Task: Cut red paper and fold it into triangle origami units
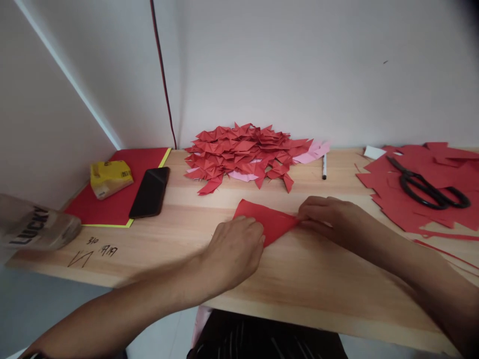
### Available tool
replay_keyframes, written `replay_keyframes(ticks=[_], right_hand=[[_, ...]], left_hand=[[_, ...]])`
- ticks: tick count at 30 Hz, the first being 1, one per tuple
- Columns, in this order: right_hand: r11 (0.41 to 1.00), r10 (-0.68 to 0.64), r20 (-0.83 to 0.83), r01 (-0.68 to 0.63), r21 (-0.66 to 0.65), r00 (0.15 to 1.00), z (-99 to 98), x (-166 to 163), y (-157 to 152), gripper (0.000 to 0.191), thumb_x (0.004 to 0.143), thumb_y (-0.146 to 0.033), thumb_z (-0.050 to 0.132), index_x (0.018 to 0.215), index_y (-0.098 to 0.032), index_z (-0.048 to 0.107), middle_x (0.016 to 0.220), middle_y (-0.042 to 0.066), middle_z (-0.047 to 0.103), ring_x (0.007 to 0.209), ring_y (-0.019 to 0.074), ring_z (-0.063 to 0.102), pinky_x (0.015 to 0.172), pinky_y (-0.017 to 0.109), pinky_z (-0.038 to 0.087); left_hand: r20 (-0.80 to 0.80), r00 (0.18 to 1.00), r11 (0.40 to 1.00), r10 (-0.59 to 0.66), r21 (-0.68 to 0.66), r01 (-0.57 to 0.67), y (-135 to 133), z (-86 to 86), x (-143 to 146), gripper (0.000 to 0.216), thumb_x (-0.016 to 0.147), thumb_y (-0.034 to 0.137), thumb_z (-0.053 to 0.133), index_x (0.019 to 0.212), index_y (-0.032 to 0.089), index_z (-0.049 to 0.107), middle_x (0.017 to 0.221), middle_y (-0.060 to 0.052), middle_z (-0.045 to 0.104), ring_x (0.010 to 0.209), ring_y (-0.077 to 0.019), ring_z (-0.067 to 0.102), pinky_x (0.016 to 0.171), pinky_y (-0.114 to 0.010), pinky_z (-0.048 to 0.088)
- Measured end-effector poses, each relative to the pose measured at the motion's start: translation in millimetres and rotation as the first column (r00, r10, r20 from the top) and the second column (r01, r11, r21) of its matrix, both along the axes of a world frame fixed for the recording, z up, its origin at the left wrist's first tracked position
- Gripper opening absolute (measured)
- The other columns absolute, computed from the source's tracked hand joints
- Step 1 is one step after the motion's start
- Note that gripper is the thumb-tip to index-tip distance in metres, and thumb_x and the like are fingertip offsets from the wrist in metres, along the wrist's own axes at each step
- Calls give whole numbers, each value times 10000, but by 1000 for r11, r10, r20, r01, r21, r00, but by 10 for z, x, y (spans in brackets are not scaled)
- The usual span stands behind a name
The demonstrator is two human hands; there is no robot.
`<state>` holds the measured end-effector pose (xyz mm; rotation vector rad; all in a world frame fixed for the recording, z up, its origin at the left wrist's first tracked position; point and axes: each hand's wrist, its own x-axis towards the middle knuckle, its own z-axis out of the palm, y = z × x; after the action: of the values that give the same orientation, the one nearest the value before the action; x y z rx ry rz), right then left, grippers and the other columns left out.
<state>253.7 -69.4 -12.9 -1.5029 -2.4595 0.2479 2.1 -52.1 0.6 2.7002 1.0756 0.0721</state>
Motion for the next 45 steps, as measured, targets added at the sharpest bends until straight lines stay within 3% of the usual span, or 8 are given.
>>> replay_keyframes(ticks=[5, 13, 27, 37, 41, 43, 45], right_hand=[[997, -71, -64, 68, -43, 995, -43, 7, 10, 287, 953, -320, 425, 791, -206, 632, 808, 51, 649, 688, 176, 619, 623, 292, 460], [990, -138, 74, 135, 43, 988, -131, -14, -53, 284, 953, -343, 424, 716, -213, 513, 724, 30, 553, 646, 183, 549, 594, 305, 393], [987, -132, 124, 119, 107, 984, -101, -93, -93, 215, 920, -263, 406, 730, -216, 494, 730, 45, 551, 636, 190, 532, 612, 327, 391], [983, -171, 191, 153, 105, 967, -83, -149, -109, 178, 888, -197, 395, 784, -196, 539, 758, 73, 586, 662, 222, 571, 633, 371, 437], [984, -166, 182, 151, 95, 969, -50, -161, -113, 268, 857, -112, 387, 928, -197, 630, 863, 101, 660, 728, 245, 619, 667, 393, 470], [985, -114, 122, 97, 140, 986, -44, -204, -143, 387, 850, -77, 373, 1104, -212, 631, 1056, 116, 683, 887, 271, 650, 756, 417, 493], [982, -4, 57, -6, 189, 998, -57, -293, -208, 514, 860, -66, 356, 1316, -227, 532, 1309, 109, 606, 1135, 284, 597, 900, 440, 483]], left_hand=[[-52, 999, 999, -12, 43, 14, 59, 29, -3, 222, 915, 196, 388, 783, 169, 564, 776, -44, 631, 670, -207, 592, 588, -330, 443], [-97, 993, 997, -63, 44, 67, 203, 8, -4, 249, 927, 227, 386, 741, 177, 544, 708, -38, 619, 607, -201, 572, 579, -332, 420], [-196, 981, 989, -5, 146, 34, 213, -149, 0, 161, 907, 142, 423, 782, 178, 518, 674, -25, 586, 572, -191, 560, 527, -309, 382], [-322, 945, 978, -64, 171, 124, 165, -163, 2, 151, 835, 48, 427, 880, 170, 504, 759, -35, 582, 609, -219, 585, 519, -326, 434], [-326, 945, 982, -33, 167, 92, 154, -131, 21, 144, 841, 47, 428, 893, 159, 502, 740, -39, 578, 623, -214, 596, 538, -316, 449], [-318, 948, 982, -30, 167, 87, 155, -127, 24, 147, 840, 43, 436, 905, 154, 508, 733, -41, 572, 626, -213, 597, 552, -318, 456], [-297, 954, 982, -42, 165, 95, 157, -126, 24, 164, 837, 39, 445, 931, 150, 520, 749, -47, 576, 643, -216, 599, 569, -325, 464]])
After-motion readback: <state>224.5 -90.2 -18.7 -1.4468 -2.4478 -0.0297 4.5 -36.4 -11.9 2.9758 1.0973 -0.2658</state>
